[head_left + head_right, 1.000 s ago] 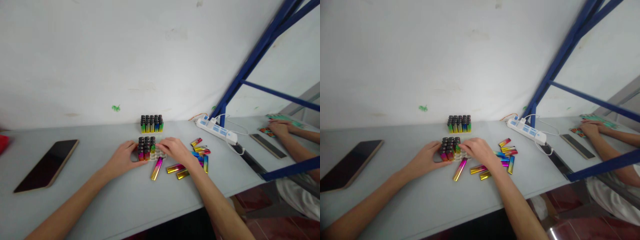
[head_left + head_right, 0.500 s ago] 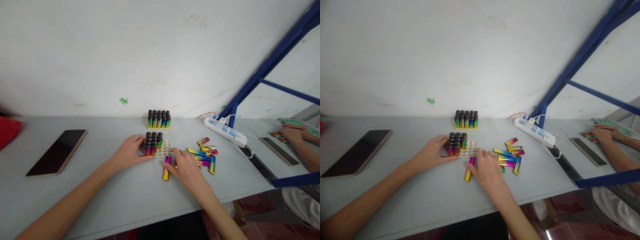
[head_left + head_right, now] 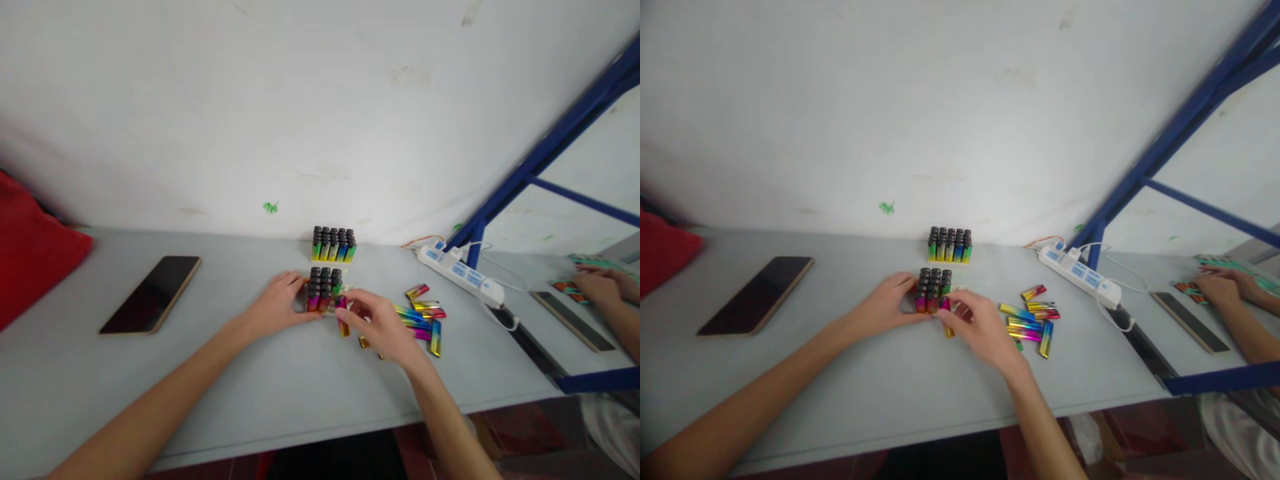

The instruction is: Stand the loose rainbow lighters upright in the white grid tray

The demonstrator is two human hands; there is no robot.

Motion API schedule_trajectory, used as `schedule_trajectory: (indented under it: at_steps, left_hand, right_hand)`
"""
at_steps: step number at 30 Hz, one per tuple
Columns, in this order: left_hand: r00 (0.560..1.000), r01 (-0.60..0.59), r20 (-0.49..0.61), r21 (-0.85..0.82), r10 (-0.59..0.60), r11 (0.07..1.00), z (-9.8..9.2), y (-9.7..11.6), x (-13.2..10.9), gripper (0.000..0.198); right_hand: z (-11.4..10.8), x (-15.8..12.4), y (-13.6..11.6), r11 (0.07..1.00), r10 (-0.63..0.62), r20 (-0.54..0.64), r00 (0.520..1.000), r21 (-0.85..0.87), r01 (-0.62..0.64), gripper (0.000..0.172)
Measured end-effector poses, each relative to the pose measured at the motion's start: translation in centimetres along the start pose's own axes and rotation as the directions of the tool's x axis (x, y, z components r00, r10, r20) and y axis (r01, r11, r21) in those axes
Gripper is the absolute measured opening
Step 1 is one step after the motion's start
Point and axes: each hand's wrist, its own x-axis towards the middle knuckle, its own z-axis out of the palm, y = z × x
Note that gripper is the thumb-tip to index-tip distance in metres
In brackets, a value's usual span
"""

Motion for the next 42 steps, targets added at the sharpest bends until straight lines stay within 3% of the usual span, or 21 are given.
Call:
schedule_trajectory:
  at_steps: [7, 12, 16, 19, 23, 27, 33, 38, 42]
  left_hand:
    - [1.000, 0.009, 0.014, 0.028, -0.009, 1.000, 0.1, -0.2, 0.0, 0.058]
    - [1.000, 0.009, 0.013, 0.020, -0.009, 1.000, 0.1, -0.3, 0.1, 0.058]
    - [1.000, 0.017, 0.022, 0.022, -0.018, 1.000, 0.0, -0.4, 0.1, 0.056]
    - [0.999, 0.022, 0.035, 0.014, -0.022, 1.000, -0.2, -0.3, 0.1, 0.057]
    - [0.999, 0.017, 0.044, 0.004, -0.017, 1.000, -0.4, -0.3, 0.1, 0.059]
    - [0.999, 0.026, 0.038, -0.020, -0.025, 0.999, -0.4, -0.3, 0.1, 0.060]
    - [0.999, 0.035, 0.038, -0.041, -0.033, 0.999, -0.6, 0.0, 0.0, 0.057]
    - [0.999, 0.031, 0.044, -0.042, -0.030, 0.999, -0.7, 0.1, 0.0, 0.057]
    - [0.999, 0.027, 0.040, -0.033, -0.026, 0.999, -0.6, 0.0, 0.0, 0.058]
  right_hand:
    - [-2.2, 2.8, 1.3, 0.962, -0.039, 0.060, 0.997, 0.271, 0.022, 0.043]
    - [-3.0, 4.9, 2.4, 0.941, -0.052, 0.071, 0.996, 0.338, 0.025, 0.048]
    - [-2.2, 5.4, 3.8, 0.935, -0.064, 0.023, 0.998, 0.350, 0.052, 0.049]
    - [-1.4, 4.9, 4.7, 0.945, -0.105, -0.046, 0.993, 0.308, 0.114, 0.048]
    - [-1.3, 3.8, 4.4, 0.960, -0.245, -0.102, 0.964, 0.116, 0.256, 0.040]
    - [-1.5, 3.1, 3.5, 0.947, -0.322, -0.047, 0.945, -0.026, 0.321, 0.038]
    - [-1.2, 3.0, 3.0, 0.915, -0.398, 0.057, 0.916, -0.047, 0.401, 0.031]
    - [-1.4, 3.4, 3.0, 0.929, -0.365, 0.051, 0.930, -0.041, 0.367, 0.033]
    - [-1.0, 4.1, 3.0, 0.947, -0.256, 0.053, 0.965, -0.188, 0.262, 0.036]
